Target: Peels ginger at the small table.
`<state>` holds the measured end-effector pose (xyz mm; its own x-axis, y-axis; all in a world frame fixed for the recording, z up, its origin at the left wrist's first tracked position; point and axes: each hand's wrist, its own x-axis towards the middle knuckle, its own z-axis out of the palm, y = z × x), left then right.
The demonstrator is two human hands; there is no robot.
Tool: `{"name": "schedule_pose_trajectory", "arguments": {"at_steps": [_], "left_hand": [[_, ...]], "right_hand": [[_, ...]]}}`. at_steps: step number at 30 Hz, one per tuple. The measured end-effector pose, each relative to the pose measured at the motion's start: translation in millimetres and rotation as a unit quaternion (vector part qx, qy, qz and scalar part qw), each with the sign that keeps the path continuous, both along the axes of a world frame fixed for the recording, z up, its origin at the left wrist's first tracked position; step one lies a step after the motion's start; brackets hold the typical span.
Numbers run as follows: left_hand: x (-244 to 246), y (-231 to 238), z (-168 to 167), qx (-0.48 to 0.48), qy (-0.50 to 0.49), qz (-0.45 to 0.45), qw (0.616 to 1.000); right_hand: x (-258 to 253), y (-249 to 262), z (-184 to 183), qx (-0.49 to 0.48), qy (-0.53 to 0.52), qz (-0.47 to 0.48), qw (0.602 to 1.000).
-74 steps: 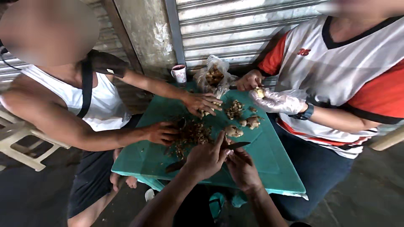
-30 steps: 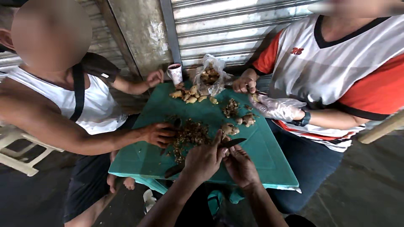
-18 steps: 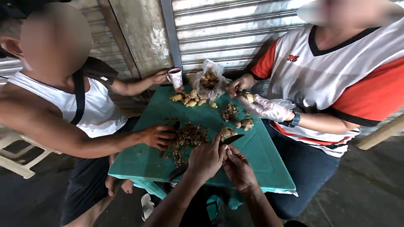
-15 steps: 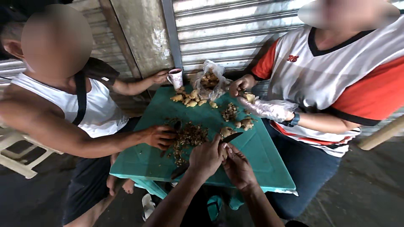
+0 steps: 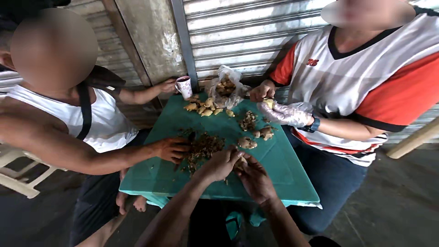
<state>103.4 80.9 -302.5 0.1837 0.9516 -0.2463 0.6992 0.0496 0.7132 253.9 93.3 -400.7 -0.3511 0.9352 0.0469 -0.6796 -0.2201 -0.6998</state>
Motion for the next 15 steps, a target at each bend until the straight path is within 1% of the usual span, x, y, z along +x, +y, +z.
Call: {"name": "schedule_pose_trajectory", "arguments": {"at_steps": [2,5,9,12,15], "left_hand": [[-4.2,2.9,-4.9,-0.027,-0.03,0.016,0.999],[-9.6,3.3,-0.4,-0.068,-0.075,0.038,0.994],[-18.5,7.2,0.6,-0.059,-0.042,0.05,0.996],[-26.6,10.3,-3.0,-0.055,-0.038,0.072,0.995],[-18.3,4.1,3.3,-0.046,-0.013,0.04,0.998]], "right_hand": [[0.2,0.1,-0.5,-0.002,0.001,0.006,1.0],[0.6,0.0,1.1,-0.014,0.002,0.019,1.0],[2.0,-1.6,6.8,-0.038,-0.005,0.033,0.999],[2.1,-1.9,6.8,-0.04,-0.008,0.043,0.998],[-2.4,-4.1,9.7,-0.018,-0.059,0.024,0.998]]}}
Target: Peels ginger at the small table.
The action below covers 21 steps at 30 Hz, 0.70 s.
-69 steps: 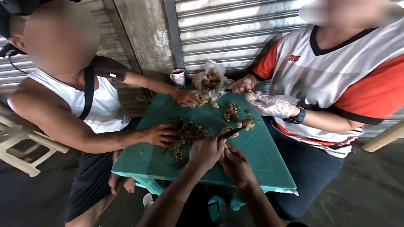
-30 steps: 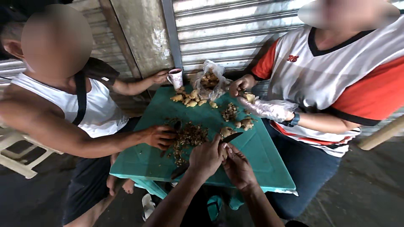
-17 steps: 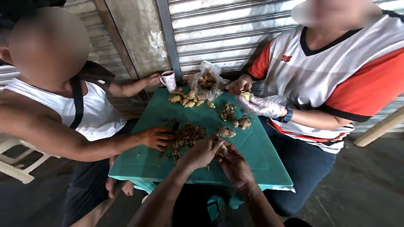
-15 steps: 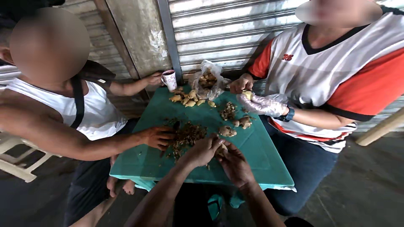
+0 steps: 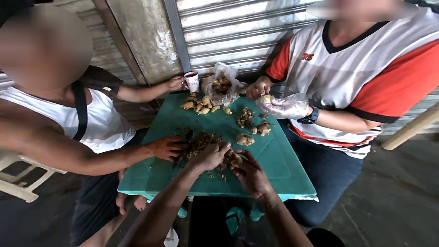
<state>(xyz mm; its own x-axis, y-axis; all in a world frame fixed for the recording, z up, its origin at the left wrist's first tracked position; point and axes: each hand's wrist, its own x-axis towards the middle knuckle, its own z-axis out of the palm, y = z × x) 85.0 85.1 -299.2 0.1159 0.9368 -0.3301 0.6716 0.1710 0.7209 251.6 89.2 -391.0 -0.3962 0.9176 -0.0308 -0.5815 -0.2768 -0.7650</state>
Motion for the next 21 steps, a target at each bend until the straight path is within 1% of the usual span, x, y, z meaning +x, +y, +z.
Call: {"name": "schedule_pose_trajectory", "arguments": {"at_steps": [2,4,9,11,13,16,18,20,21], "left_hand": [[8.7,-2.9,3.1,-0.006,0.033,-0.035,0.999],[10.7,-0.5,3.2,-0.024,0.033,-0.038,0.998],[-9.0,5.7,-7.4,-0.067,-0.06,0.022,0.996],[-17.4,8.6,-8.8,-0.05,-0.064,0.045,0.996],[-16.0,7.0,-6.7,-0.038,-0.054,0.042,0.997],[-0.2,0.0,2.6,-0.044,0.006,-0.015,0.999],[2.7,1.4,3.2,-0.059,0.0,-0.027,0.998],[-5.7,4.5,0.0,-0.066,-0.042,0.016,0.997],[-11.3,7.4,-1.3,-0.063,-0.042,0.039,0.996]], "right_hand": [[-1.5,-0.3,-3.4,0.035,-0.027,-0.004,0.999],[-0.9,-0.9,-7.0,0.049,-0.034,-0.003,0.998],[1.2,-2.2,-4.3,0.051,-0.076,0.027,0.995],[2.1,-2.8,-3.6,0.049,-0.068,0.034,0.996],[2.3,-2.1,-2.2,0.038,-0.055,0.029,0.997],[0.1,-2.8,-1.8,0.029,-0.051,0.024,0.998],[1.8,-2.1,-3.1,0.029,-0.036,0.032,0.998],[4.5,-3.3,-3.3,0.016,-0.019,0.044,0.999],[5.9,-4.0,-2.9,0.001,-0.002,0.047,0.999]]}}
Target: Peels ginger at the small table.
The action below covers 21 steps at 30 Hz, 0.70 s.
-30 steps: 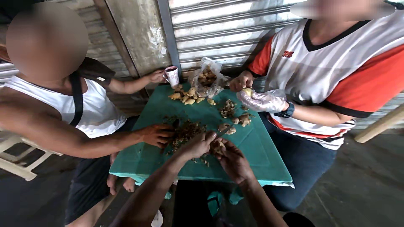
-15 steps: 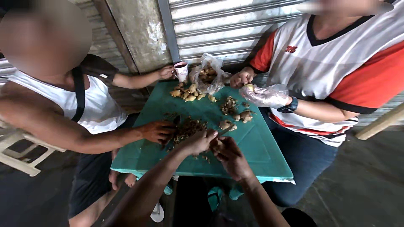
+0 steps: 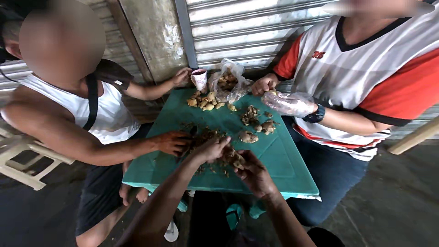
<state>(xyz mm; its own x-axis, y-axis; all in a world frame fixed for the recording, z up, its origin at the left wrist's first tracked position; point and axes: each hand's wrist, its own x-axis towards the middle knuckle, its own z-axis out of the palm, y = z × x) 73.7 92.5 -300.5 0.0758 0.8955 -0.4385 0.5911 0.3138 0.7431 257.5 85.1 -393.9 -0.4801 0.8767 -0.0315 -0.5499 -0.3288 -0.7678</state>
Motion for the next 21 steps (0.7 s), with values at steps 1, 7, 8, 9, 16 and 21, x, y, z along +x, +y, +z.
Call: {"name": "schedule_pose_trajectory", "arguments": {"at_steps": [1,7,8,9,16,21], "left_hand": [[-4.5,1.5,-4.1,0.014,0.02,0.015,1.0],[20.8,-37.8,-4.0,0.17,0.205,-0.029,0.964],[26.0,-45.4,-8.1,0.189,0.22,-0.03,0.957],[30.4,-52.2,-12.2,0.193,0.228,-0.032,0.954],[42.4,-68.2,-30.3,0.174,0.268,-0.014,0.947],[49.9,-55.9,-28.8,0.168,0.283,0.008,0.944]], "right_hand": [[1.1,-0.8,1.2,-0.019,0.016,-0.004,1.0],[-0.6,1.7,4.8,-0.096,0.086,-0.046,0.991],[-1.2,1.8,4.0,-0.092,0.088,-0.053,0.99],[-2.0,2.0,3.4,-0.083,0.089,-0.06,0.991],[-4.4,1.2,-1.4,0.02,0.043,-0.063,0.997],[-4.6,3.7,-3.9,0.059,0.026,-0.066,0.996]]}}
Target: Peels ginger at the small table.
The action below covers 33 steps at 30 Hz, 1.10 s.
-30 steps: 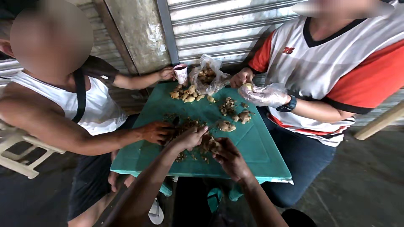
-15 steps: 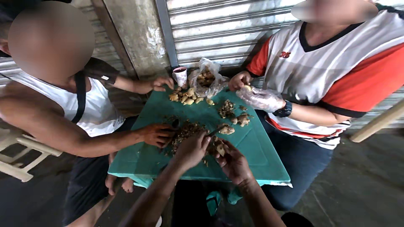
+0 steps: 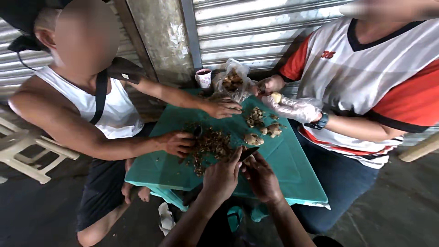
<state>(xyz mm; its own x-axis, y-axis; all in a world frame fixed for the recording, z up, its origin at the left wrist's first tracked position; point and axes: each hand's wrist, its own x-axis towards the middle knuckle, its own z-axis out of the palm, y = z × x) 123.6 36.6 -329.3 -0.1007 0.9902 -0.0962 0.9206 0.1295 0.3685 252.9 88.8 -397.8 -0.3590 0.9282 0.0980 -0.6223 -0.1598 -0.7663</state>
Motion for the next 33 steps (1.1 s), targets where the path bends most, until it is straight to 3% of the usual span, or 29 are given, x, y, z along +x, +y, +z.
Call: {"name": "schedule_pose_trajectory", "arguments": {"at_steps": [5,11,16,33], "left_hand": [[-12.5,16.0,2.4,0.064,-0.038,0.054,0.996],[-8.3,-6.8,0.1,0.055,-0.085,-0.011,0.995],[-1.0,-27.1,-19.3,0.101,-0.089,-0.037,0.99],[11.7,-10.0,-4.4,0.016,-0.111,0.013,0.994]], "right_hand": [[0.6,-4.8,-2.4,0.027,-0.07,0.026,0.997],[-1.7,-0.7,-1.3,-0.005,0.005,-0.033,0.999],[-2.8,-1.0,-6.5,0.029,-0.031,-0.065,0.997],[-5.3,-4.6,-6.9,0.059,-0.109,-0.085,0.989]]}}
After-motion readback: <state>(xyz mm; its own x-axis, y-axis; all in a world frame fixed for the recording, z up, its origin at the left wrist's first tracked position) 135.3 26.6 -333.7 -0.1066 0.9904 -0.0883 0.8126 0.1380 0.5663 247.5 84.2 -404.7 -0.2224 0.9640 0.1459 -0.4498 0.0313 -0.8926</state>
